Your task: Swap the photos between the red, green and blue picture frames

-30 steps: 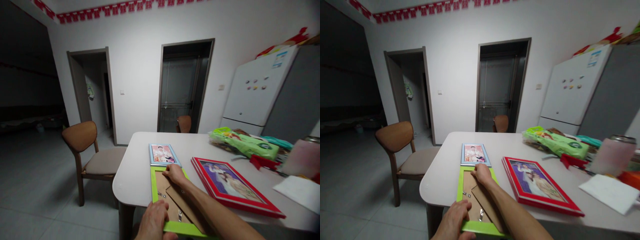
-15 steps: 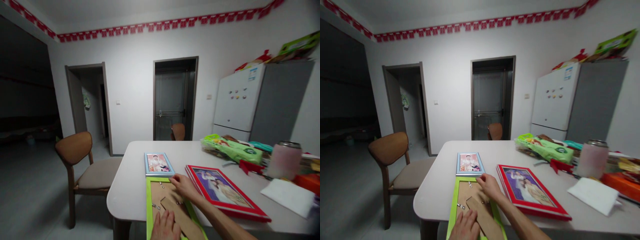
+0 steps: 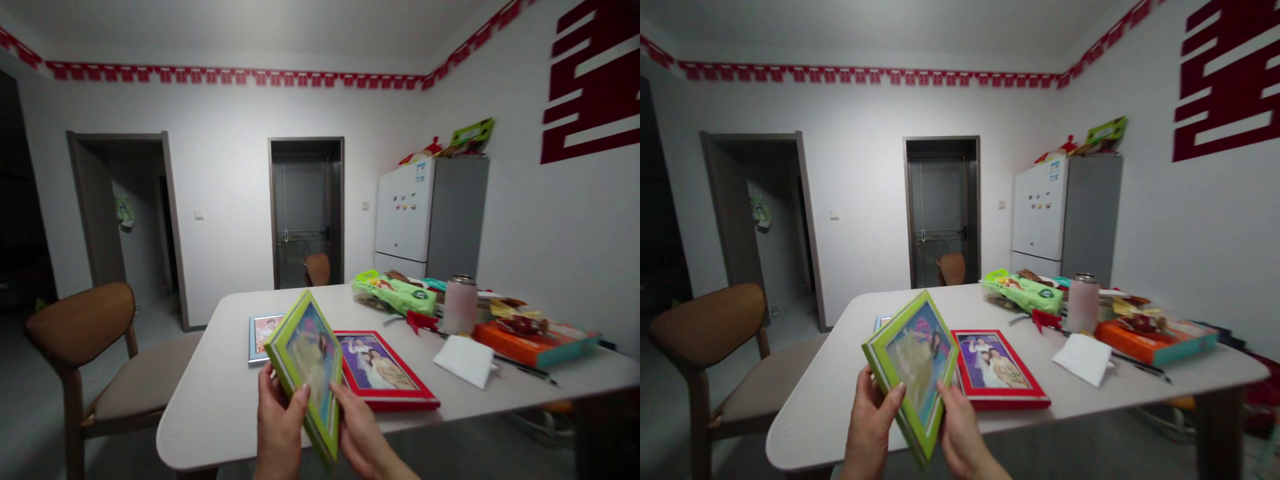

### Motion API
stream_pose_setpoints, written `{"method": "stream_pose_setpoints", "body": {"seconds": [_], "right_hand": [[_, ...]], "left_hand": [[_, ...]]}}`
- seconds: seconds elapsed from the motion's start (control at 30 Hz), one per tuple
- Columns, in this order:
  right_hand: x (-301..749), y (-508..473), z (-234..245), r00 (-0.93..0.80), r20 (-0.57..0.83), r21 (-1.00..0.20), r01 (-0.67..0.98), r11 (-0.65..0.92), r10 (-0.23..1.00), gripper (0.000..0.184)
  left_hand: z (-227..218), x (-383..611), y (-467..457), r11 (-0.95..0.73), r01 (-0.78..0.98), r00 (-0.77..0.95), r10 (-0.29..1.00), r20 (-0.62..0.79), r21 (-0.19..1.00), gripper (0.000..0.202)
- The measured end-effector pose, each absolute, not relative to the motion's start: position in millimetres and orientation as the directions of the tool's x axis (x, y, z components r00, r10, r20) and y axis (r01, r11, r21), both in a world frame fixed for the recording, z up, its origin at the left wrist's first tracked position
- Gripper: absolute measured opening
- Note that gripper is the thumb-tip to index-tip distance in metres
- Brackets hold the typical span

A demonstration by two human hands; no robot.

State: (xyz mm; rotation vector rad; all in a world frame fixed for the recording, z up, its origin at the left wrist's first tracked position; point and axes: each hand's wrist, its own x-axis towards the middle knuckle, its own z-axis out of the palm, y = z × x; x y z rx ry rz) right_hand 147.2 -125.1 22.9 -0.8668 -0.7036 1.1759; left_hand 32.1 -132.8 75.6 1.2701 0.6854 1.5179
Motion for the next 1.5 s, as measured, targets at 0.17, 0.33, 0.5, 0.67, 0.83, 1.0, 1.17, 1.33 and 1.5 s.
{"method": "stream_pose_setpoints", "body": {"seconds": [0.17, 0.33, 0.5, 0.67, 0.83, 1.0, 1.17, 1.33, 1.5], "right_hand": [[273, -104, 55, 0.458, 0.02, -0.963, 0.248, -0.106, 0.889, 0.029], [340, -84, 52, 0.533, 0.047, -0.853, 0.462, -0.244, 0.845, 0.02], [359, -71, 37, 0.543, 0.111, -0.697, 0.639, -0.325, 0.832, 0.019], [347, -64, 42, 0.502, 0.211, -0.524, 0.783, -0.337, 0.838, 0.03], [261, -40, 44, 0.22, 0.378, -0.366, 0.928, -0.073, 0.899, 0.031], [159, -4, 24, 0.008, 0.368, -0.317, 0.941, 0.117, 0.93, 0.029], [125, 8, 7, -0.095, 0.338, -0.272, 0.942, 0.194, 0.936, 0.03], [133, -35, -15, -0.149, 0.326, -0.298, 0.921, 0.251, 0.934, 0.045], [146, -102, -20, -0.082, 0.396, -0.629, 0.701, 0.336, 0.915, 0.039]], "left_hand": [[62, 70, -106, -0.11, -0.401, 0.319, 0.914, 0.252, 0.909, 0.051], [29, 130, -86, -0.144, -0.095, 0.323, 0.932, 0.167, 0.985, 0.044], [9, 147, -75, -0.156, 0.036, 0.305, 0.942, 0.138, 0.987, 0.045], [-1, 128, -66, -0.157, 0.174, 0.278, 0.955, 0.105, 0.972, 0.05], [-4, 70, -38, -0.161, 0.309, 0.176, 0.978, 0.11, 0.937, 0.048], [-2, 9, -25, -0.178, 0.464, 0.081, 0.984, 0.159, 0.868, 0.043], [5, -10, -38, -0.284, 0.547, 0.137, 0.958, 0.251, 0.787, 0.043], [-3, -11, -59, -0.444, 0.628, 0.298, 0.896, 0.33, 0.639, 0.058], [-21, 4, -88, -0.622, 0.661, 0.534, 0.783, 0.319, 0.42, 0.067]]}}
